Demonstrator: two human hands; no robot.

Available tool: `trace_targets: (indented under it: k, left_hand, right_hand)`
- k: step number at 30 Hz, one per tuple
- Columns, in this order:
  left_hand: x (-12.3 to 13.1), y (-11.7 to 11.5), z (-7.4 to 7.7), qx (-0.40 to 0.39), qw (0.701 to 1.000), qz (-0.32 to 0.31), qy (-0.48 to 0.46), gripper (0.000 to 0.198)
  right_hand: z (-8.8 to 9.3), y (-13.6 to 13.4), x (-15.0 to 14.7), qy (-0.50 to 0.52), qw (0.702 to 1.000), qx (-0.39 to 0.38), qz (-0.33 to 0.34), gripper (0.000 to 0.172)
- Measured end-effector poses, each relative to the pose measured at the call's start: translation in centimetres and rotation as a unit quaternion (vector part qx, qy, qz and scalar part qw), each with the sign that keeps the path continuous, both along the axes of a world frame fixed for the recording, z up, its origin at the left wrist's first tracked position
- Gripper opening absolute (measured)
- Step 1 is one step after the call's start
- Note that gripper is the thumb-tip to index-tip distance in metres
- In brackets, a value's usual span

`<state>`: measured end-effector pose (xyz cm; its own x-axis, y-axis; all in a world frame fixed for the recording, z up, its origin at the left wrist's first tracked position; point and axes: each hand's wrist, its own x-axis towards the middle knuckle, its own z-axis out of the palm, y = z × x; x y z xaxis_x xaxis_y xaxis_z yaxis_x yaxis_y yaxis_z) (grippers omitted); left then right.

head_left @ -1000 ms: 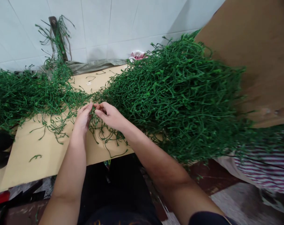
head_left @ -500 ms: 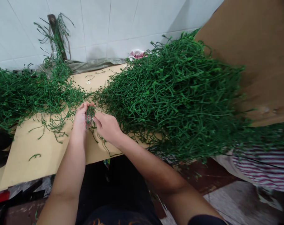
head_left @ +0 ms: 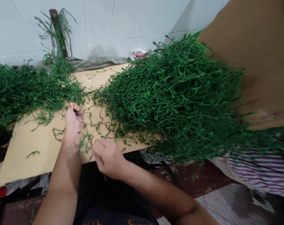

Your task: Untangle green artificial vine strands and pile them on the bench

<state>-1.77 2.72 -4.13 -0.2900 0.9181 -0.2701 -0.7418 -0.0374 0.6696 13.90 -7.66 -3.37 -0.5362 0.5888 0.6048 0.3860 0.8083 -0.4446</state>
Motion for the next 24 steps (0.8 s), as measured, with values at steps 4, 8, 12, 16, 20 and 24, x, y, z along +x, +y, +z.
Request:
trace_targets:
  k: [4, 8, 12, 16, 20, 24]
  left_hand:
    - [1.1, -0.4, 0.6, 0.009, 0.994, -0.111, 0.009, 0.025]
    - [2.4, -0.8, 0.9, 0.028, 0.967, -0.241, 0.078, 0.05]
    - [2.5, -1.0, 0.6, 0.094, 0.951, -0.248, 0.158, 0.033]
    - [2.8, -0.7, 0.5, 0.072, 0.959, -0.173, 0.214, 0.027]
    - [3.1, -0.4, 0.7, 0.029, 0.977, -0.101, 0.186, 0.022]
    - [3.2, -0.1, 0.7, 0.012, 0.986, -0.072, 0.151, 0.023]
  right_hand:
    - [0.8, 3.5, 1.6, 0.079, 0.968, -0.227, -0.066, 0.026]
    - [2.0, 6.4, 2.6, 0.108, 0.963, -0.223, -0.102, 0.023]
    - [1.7, 7.3, 2.3, 0.041, 0.971, -0.181, -0.152, 0.022]
    - [0.9, 7.7, 1.8, -0.005, 0.971, -0.17, -0.166, 0.023]
    - [0.9, 7.9, 2.2, 0.0, 0.968, -0.188, -0.167, 0.023]
    - [1.4, 7.6, 2.4, 0.003, 0.968, -0.203, -0.147, 0.023]
